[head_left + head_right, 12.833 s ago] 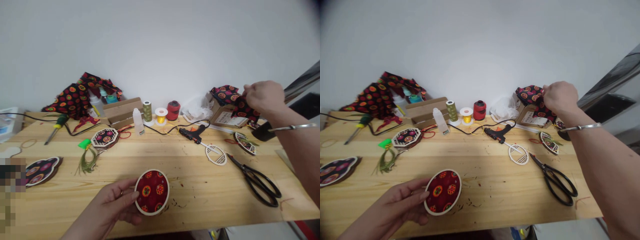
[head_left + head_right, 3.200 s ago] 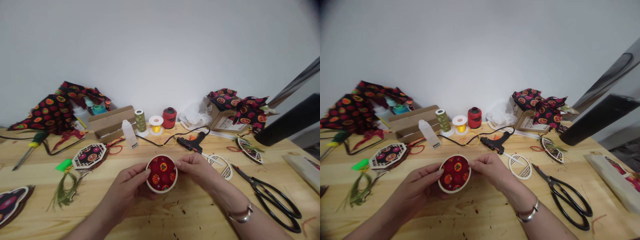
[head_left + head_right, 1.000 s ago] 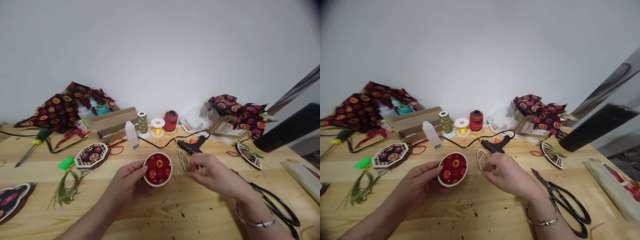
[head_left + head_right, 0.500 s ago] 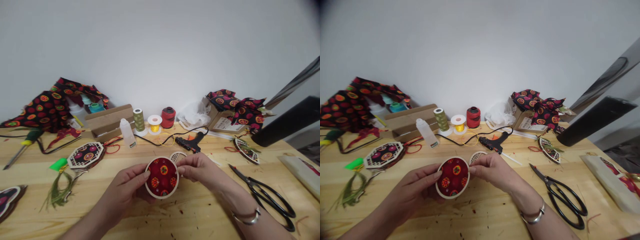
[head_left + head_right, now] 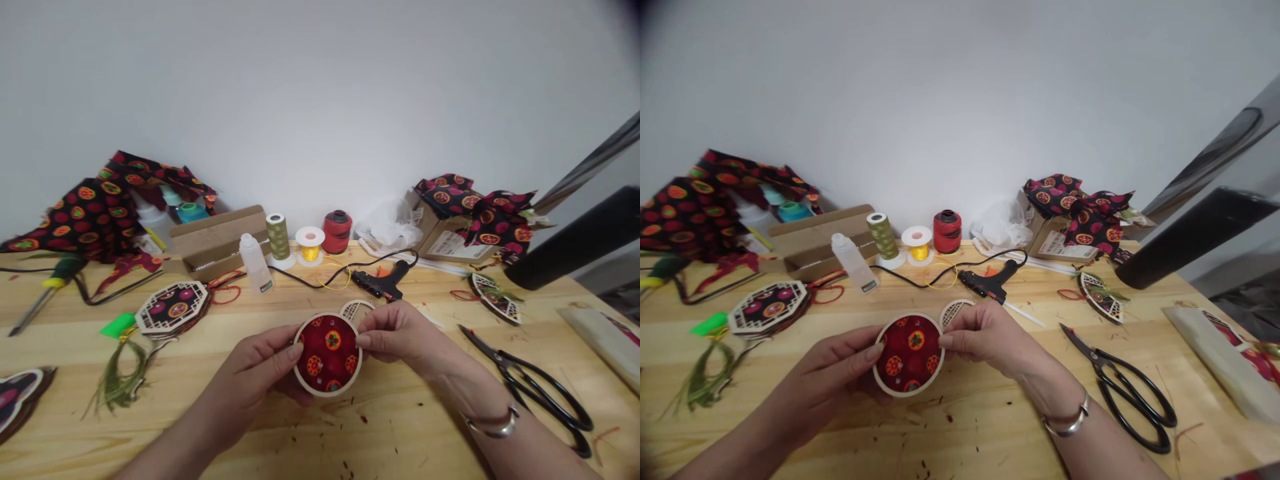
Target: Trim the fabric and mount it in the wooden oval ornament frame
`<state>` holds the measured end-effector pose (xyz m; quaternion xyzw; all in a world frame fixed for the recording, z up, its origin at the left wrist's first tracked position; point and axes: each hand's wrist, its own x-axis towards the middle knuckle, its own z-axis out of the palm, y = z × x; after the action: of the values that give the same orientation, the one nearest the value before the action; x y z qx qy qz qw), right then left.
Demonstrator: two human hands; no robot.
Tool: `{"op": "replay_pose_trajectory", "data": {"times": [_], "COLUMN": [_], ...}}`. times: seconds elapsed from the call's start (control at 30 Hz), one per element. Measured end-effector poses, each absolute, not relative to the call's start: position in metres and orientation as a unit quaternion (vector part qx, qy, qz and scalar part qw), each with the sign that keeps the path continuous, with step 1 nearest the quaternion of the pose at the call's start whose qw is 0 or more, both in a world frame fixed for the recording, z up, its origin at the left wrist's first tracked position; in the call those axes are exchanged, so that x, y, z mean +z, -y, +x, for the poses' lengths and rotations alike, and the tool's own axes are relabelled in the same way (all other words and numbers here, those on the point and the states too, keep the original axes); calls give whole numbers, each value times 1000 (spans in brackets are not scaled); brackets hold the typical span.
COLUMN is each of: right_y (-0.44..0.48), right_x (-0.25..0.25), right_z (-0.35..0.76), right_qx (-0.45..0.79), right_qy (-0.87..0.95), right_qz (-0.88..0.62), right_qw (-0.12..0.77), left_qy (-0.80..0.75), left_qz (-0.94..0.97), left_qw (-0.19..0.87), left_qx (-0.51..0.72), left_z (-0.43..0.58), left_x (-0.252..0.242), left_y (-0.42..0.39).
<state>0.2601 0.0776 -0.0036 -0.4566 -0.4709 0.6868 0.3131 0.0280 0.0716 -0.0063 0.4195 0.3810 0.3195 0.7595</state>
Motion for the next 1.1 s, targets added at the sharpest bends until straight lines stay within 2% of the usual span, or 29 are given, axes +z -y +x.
{"op": "replay_pose_trajectory", "data": {"times": [0.13,0.27,0.5,0.63,0.73,0.93,1.0,1.1], "right_y": [-78,-77,-75,-77,-77,-72,-71,-70], "right_x": [-4,-3,2,-5,-12,-12,-11,-11], "right_z": [262,265,271,272,270,263,260,255], "right_qx": [640,558,370,295,278,202,165,106], "right_qy": [519,611,780,827,843,897,911,929], "right_qz": [-467,-459,-373,-307,-286,-293,-287,-285], "right_qw": [320,323,340,368,362,264,245,212], "left_qy": [-367,-359,-305,-275,-257,-241,-249,-207], "left_qz": [455,551,784,840,840,791,803,887], "left_qw": [754,698,469,356,351,451,435,324], "left_qx": [299,283,270,304,324,336,323,256], "left_z": [23,20,9,2,-1,-1,-4,-14], "left_x": [-11,-12,-14,-17,-19,-33,-39,-43], "left_y": [-74,-77,-86,-86,-80,-65,-63,-64]}}
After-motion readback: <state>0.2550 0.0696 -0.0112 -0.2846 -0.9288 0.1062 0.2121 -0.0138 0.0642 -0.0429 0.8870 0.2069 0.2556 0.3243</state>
